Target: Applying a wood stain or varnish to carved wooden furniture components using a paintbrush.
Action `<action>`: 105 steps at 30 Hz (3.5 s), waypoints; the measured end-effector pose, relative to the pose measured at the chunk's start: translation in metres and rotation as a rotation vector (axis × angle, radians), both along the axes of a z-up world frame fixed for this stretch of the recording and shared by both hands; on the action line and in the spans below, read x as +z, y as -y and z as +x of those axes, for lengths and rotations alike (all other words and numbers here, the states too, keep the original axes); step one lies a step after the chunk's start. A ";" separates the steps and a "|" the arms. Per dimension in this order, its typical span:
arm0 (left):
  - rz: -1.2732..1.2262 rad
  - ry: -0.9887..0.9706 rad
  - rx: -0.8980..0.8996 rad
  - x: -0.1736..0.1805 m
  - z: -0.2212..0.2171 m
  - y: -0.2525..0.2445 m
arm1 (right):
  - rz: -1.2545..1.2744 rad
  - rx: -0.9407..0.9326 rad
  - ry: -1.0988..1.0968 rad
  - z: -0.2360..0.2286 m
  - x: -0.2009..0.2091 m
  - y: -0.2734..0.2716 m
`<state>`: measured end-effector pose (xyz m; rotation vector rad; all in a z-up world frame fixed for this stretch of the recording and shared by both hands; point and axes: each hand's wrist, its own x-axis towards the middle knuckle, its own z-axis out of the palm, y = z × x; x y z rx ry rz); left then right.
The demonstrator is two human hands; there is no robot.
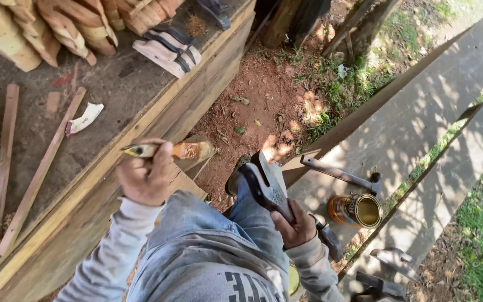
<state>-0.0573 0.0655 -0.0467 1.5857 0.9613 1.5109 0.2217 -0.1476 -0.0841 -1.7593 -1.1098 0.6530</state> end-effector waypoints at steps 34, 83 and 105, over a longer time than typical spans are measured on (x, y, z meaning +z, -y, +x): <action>0.321 -0.248 -0.101 0.023 0.066 -0.013 | 0.241 0.300 0.948 0.006 0.018 0.000; 0.360 -0.221 -0.185 0.047 0.032 0.010 | 0.205 0.210 0.765 0.008 0.001 0.013; -0.245 -0.092 -0.368 0.075 0.000 0.002 | 0.661 0.464 1.043 0.046 0.003 -0.006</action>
